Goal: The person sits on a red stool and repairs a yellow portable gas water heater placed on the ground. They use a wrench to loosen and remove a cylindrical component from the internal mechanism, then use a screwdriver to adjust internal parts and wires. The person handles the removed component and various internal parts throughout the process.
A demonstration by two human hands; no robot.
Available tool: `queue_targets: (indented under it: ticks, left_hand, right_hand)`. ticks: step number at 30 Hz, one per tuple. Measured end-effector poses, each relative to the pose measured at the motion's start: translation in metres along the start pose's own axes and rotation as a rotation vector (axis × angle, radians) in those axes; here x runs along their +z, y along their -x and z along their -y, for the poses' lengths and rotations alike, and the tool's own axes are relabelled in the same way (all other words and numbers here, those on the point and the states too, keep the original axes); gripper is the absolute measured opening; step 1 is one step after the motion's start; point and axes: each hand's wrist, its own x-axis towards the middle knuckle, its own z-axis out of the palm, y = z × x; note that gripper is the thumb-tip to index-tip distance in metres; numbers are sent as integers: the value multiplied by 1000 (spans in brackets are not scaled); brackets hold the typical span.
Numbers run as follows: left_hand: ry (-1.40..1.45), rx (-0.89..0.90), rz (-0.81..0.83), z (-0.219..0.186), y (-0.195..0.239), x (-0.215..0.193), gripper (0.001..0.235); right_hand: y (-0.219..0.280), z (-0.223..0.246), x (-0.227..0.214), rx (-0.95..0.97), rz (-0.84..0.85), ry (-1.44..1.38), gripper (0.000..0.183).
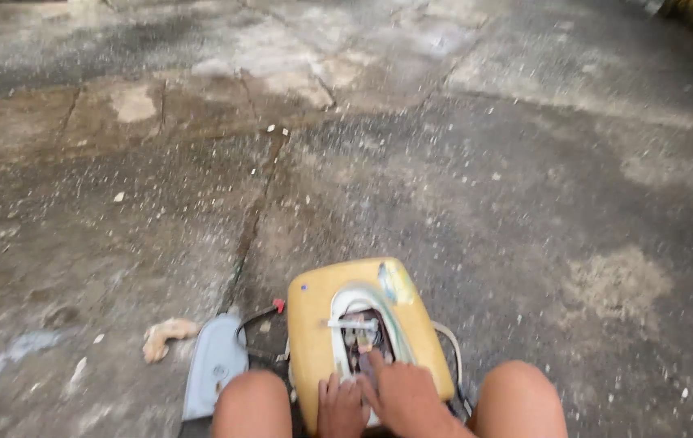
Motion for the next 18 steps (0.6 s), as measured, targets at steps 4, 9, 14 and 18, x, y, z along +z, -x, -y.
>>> queue_targets:
  ticks: [4,9,14,18]
  left_hand:
    - [-41,-26,205,-10,-12,-37,15]
    - [-6,-43,275,-14,-20,-46,2]
    - [-11,-97,382,-21,-35,-62,13]
    - [-12,-86,359,-23,-32,-62,19]
  right_hand:
    - [17,6,-30,-107,26,-103,49]
    - [24,2,-33,-169,-30,-56,69]
    - [-2,-9,1,26,-96,45,61]
    - [4,-8,-28,-35,9,-62,51]
